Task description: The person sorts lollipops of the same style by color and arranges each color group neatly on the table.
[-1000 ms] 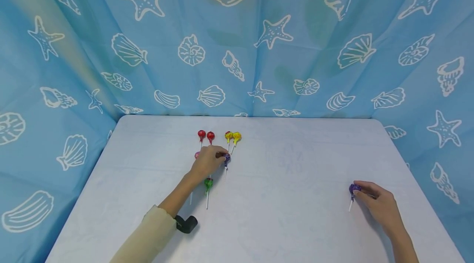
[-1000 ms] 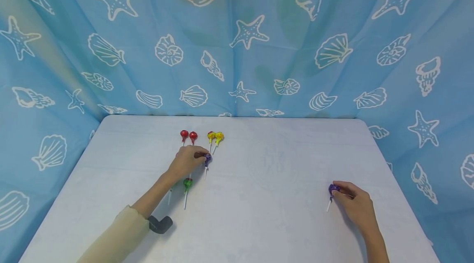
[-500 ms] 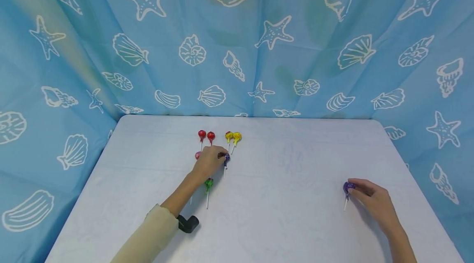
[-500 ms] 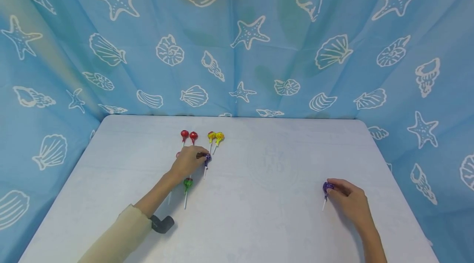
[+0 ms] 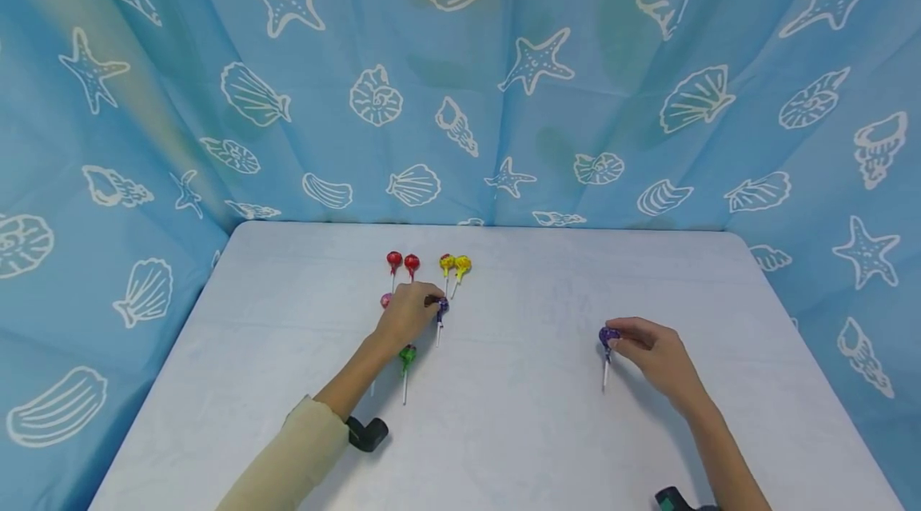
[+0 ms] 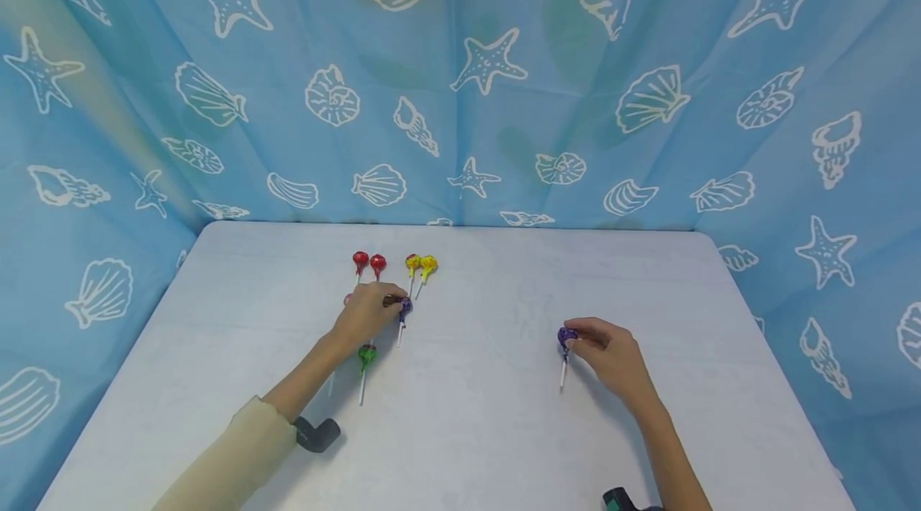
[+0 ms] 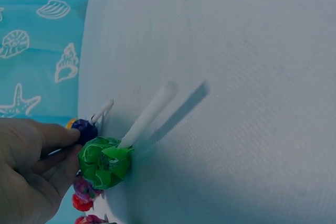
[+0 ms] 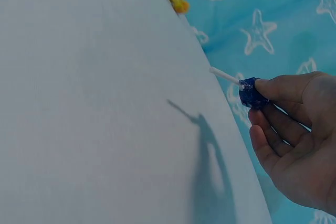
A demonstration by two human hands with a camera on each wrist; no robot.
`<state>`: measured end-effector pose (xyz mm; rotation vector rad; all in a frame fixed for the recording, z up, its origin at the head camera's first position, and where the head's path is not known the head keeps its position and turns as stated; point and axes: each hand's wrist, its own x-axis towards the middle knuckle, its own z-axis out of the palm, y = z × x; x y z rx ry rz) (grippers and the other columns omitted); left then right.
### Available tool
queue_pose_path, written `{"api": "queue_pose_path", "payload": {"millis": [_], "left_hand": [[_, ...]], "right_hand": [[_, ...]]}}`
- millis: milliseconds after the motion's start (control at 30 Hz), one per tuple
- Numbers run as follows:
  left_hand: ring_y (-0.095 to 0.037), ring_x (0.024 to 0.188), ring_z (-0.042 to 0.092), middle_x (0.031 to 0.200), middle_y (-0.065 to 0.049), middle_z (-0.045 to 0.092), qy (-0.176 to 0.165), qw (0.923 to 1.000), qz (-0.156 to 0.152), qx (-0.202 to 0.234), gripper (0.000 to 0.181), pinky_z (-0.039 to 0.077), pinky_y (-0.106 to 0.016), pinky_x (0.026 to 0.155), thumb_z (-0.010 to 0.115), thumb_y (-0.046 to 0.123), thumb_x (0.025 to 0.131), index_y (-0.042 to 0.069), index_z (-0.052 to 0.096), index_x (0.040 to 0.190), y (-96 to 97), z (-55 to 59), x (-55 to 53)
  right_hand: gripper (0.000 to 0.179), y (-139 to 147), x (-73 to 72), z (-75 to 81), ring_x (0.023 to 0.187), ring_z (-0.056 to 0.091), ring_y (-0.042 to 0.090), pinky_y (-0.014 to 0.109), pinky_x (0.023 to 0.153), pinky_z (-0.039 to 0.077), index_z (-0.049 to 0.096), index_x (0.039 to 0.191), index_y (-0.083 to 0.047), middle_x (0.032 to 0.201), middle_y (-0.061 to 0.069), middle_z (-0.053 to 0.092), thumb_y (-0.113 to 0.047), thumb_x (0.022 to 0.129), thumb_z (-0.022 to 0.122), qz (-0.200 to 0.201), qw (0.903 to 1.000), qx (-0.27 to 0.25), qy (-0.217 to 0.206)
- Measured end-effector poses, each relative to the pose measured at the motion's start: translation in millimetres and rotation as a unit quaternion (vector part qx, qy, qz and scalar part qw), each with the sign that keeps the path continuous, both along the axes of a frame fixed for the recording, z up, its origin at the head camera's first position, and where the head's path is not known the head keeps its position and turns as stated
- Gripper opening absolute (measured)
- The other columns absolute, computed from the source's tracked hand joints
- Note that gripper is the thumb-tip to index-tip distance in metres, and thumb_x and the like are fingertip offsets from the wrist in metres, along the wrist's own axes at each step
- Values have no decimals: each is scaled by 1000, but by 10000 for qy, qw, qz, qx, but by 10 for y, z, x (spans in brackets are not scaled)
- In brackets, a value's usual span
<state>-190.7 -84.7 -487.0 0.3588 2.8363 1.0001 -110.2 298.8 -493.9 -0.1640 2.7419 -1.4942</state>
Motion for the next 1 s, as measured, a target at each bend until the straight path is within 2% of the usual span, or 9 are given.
{"api": "queue_pose_path", "payload": {"millis": [133, 267, 533, 800, 1000], "left_hand": [[-27, 106, 66, 114, -11, 71, 17, 10000, -10, -10, 23, 54, -36, 90, 70, 5, 94, 3, 73, 116, 5, 5, -1], [-26, 106, 66, 114, -11, 71, 24, 10000, -10, -19, 23, 54, -36, 90, 70, 5, 93, 3, 74, 116, 5, 4, -1], [-25, 104, 66, 115, -11, 71, -90, 9999, 55, -34, 24, 54, -36, 89, 69, 6, 94, 3, 73, 118, 5, -2, -2], [-25, 104, 67, 115, -11, 71, -69, 9999, 88, -74, 24, 55, -34, 88, 70, 6, 94, 4, 73, 117, 10, -26, -12], [-25, 106, 66, 115, -10, 71, -127, 9998, 121, -100, 24, 54, -35, 89, 69, 6, 94, 4, 73, 117, 27, -17, -13]], "right_hand": [[30, -238, -93, 9, 106, 66, 21, 14, 85, 48, 66, 123, 2, 118, 17, 67, -11, 96, 67, 200, 9993, -282, -129], [29, -461, -183, -26, 108, 65, 30, 16, 86, 49, 67, 122, 2, 119, 17, 67, -8, 95, 68, 342, 9980, -487, -230], [26, -907, -394, -194, 107, 66, 28, 28, 90, 53, 69, 119, -1, 117, 14, 68, -6, 94, 69, 555, 9963, -623, -187], [27, -1324, -595, -294, 111, 64, 33, 40, 95, 51, 68, 119, 4, 118, 18, 68, -2, 93, 69, 699, 9927, -952, -252], [25, -1594, -719, -304, 111, 65, 27, 38, 96, 51, 71, 116, -2, 116, 11, 69, -2, 91, 70, 549, 9932, -901, -495]]}}
